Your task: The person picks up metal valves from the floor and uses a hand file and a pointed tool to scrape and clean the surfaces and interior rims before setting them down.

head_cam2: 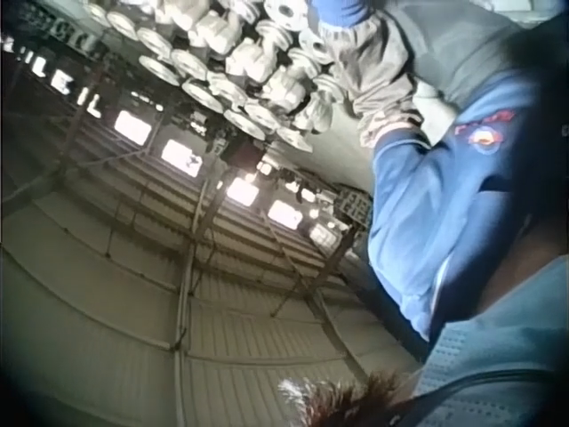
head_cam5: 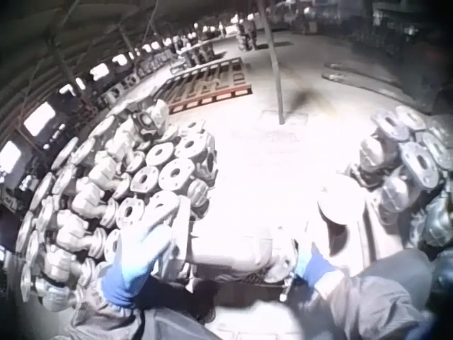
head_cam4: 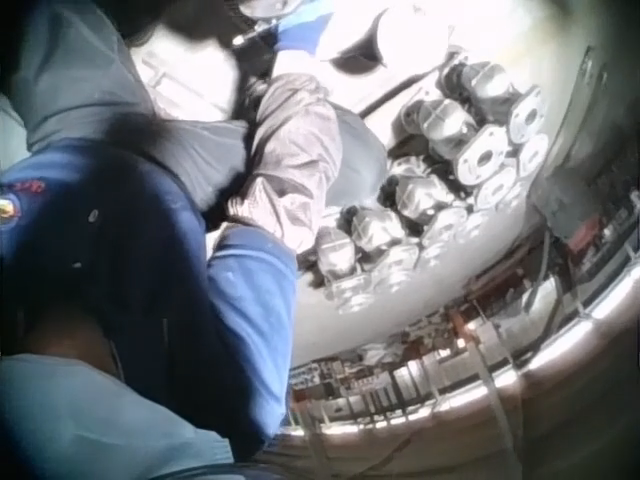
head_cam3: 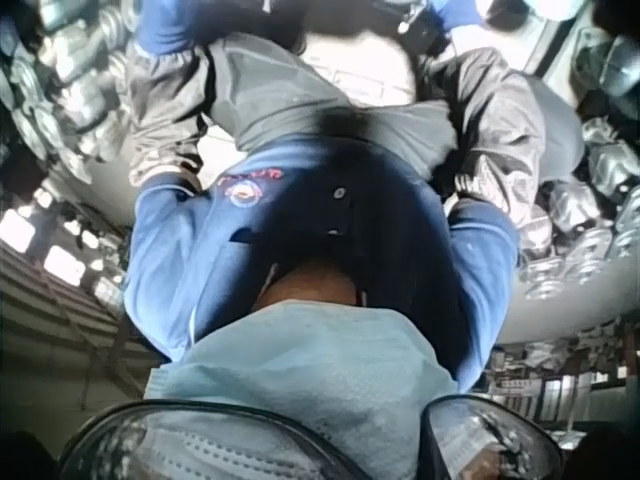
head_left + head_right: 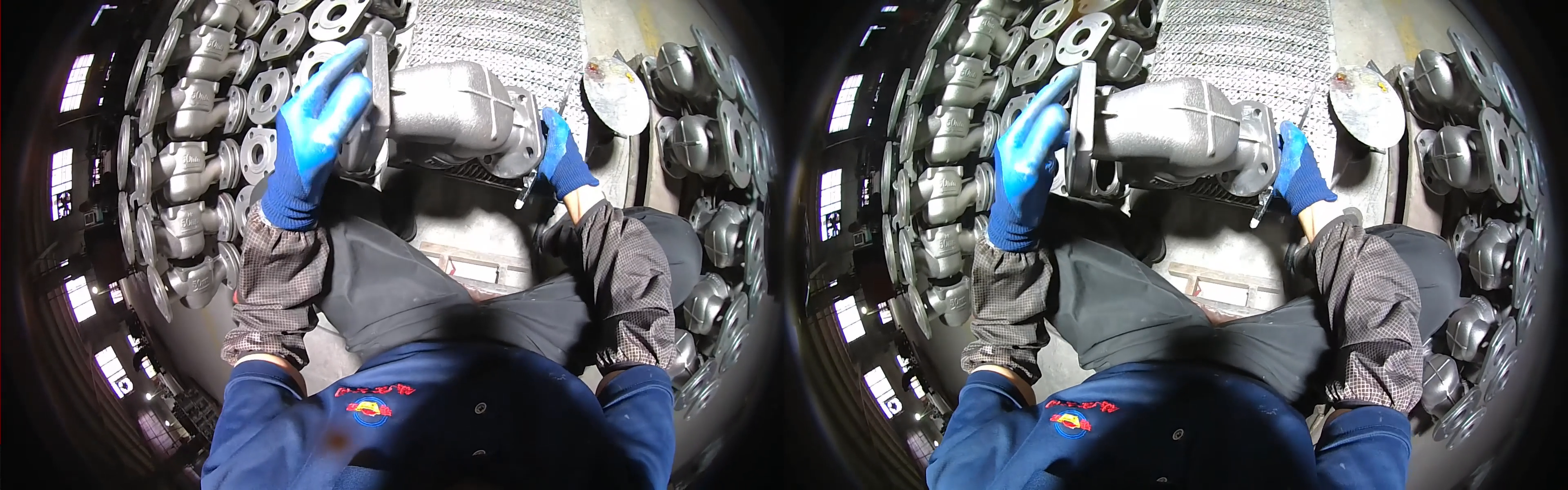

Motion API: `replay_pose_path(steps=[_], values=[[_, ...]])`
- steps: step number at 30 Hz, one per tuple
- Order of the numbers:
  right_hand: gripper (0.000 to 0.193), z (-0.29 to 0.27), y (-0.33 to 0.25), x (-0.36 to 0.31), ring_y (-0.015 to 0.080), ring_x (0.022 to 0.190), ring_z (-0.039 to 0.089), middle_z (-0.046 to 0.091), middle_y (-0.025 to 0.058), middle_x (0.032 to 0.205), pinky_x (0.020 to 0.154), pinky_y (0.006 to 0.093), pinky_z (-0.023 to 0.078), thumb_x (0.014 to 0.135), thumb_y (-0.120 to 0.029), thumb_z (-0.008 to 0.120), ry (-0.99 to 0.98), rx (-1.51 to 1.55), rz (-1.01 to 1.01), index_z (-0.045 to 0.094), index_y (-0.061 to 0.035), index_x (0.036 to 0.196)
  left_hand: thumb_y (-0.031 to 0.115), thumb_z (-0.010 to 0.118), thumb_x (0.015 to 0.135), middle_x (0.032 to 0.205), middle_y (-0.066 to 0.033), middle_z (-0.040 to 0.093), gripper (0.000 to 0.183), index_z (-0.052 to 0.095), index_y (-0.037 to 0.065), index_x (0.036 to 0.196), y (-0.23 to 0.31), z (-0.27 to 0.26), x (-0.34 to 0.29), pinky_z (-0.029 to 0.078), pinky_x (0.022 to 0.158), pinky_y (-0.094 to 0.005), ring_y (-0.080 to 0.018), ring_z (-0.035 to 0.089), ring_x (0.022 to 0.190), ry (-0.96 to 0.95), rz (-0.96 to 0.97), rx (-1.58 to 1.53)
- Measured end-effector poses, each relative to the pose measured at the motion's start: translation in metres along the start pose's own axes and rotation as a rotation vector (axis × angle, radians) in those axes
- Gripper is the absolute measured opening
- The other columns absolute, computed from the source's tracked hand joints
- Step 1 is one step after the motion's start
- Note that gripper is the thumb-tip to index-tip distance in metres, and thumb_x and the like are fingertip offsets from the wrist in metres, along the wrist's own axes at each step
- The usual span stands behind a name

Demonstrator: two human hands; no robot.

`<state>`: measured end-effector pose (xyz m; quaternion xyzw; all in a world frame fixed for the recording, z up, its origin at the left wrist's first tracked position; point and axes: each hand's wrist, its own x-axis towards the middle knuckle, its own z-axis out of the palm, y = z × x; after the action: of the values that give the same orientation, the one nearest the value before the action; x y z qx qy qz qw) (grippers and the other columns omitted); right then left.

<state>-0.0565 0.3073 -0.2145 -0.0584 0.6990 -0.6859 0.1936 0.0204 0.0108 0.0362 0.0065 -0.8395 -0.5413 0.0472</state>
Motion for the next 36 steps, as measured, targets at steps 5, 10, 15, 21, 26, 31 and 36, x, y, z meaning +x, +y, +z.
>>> replay_pose_path(steps=[5, 10, 15, 21, 26, 31, 36], values=[[0.044, -0.012, 0.021, -0.001, 0.0240, 0.114, 0.053, 0.055, 0.0151, 0.125, 0.099, 0.0336, 0.041, 0.095, -0.025, 0.049, 0.402, 0.002, -0.049, 0.047, 0.0037, 0.128, 0.023, 0.074, 0.075, 0.146, -0.0228, 0.036, 0.086, 0.028, -0.003, 0.144, -0.008, 0.014, -0.004, 0.030, 0.110, -0.0341, -0.0293, 0.036, 0.135, -0.166, 0.148, 0.426], [0.047, 0.005, 0.011, 0.005, 0.0193, 0.115, 0.051, 0.053, 0.0100, 0.128, 0.099, 0.0311, 0.040, 0.100, -0.033, 0.043, 0.202, 0.417, 0.070, 0.045, -0.0006, 0.134, 0.018, 0.073, 0.073, 0.142, -0.0241, 0.041, 0.085, 0.029, -0.003, 0.143, -0.033, -0.002, -0.010, 0.037, 0.106, -0.0317, -0.0261, 0.044, 0.130, -0.096, 0.030, 0.346], [0.043, 0.028, -0.035, -0.007, 0.0262, 0.099, 0.061, 0.061, 0.0122, 0.114, 0.087, 0.0414, 0.051, 0.099, -0.039, 0.040, 0.166, 0.821, 0.378, 0.052, -0.0057, 0.123, 0.026, 0.075, 0.071, 0.135, -0.0238, 0.049, 0.088, 0.032, 0.002, 0.144, -0.043, -0.011, -0.020, 0.041, 0.102, -0.0334, -0.0275, 0.050, 0.125, -0.045, 0.033, 0.287], [0.044, 0.033, -0.067, -0.024, 0.0234, 0.098, 0.061, 0.061, 0.0123, 0.112, 0.087, 0.0390, 0.051, 0.100, -0.039, 0.036, 0.106, 0.926, 0.575, 0.051, -0.0052, 0.123, 0.031, 0.071, 0.071, 0.129, -0.0240, 0.055, 0.077, 0.045, -0.003, 0.135, -0.028, -0.003, -0.013, 0.043, 0.100, -0.0331, -0.0286, 0.056, 0.118, 0.050, 0.009, 0.420], [0.040, 0.025, -0.033, -0.024, 0.0219, 0.095, 0.060, 0.061, 0.0113, 0.107, 0.084, 0.0362, 0.051, 0.101, -0.036, 0.036, 0.069, 0.868, 0.467, 0.051, -0.0031, 0.119, 0.037, 0.068, 0.080, 0.116, -0.0184, 0.063, 0.066, 0.051, -0.005, 0.129, -0.044, 0.007, 0.001, 0.048, 0.090, -0.0292, -0.0217, 0.062, 0.104, 0.181, -0.224, 0.073], [0.039, 0.019, -0.016, -0.013, 0.0211, 0.096, 0.060, 0.059, 0.0122, 0.109, 0.085, 0.0342, 0.051, 0.101, -0.034, 0.037, 0.058, 0.836, 0.370, 0.050, -0.0014, 0.118, 0.023, 0.057, 0.091, 0.112, -0.0116, 0.063, 0.042, 0.057, -0.005, 0.123, -0.032, 0.009, 0.001, 0.045, 0.091, -0.0285, -0.0169, 0.059, 0.101, 0.163, -0.013, -0.160], [0.045, 0.005, -0.002, -0.008, 0.0241, 0.107, 0.057, 0.056, 0.0157, 0.119, 0.092, 0.0365, 0.048, 0.100, -0.034, 0.040, -0.057, 0.982, 0.327, 0.043, 0.0011, 0.128, 0.029, 0.064, 0.087, 0.103, -0.0150, 0.066, 0.055, 0.051, -0.008, 0.126, -0.003, 0.022, 0.003, 0.048, 0.084, -0.0246, -0.0150, 0.061, 0.094, 0.147, -0.095, 0.121]])
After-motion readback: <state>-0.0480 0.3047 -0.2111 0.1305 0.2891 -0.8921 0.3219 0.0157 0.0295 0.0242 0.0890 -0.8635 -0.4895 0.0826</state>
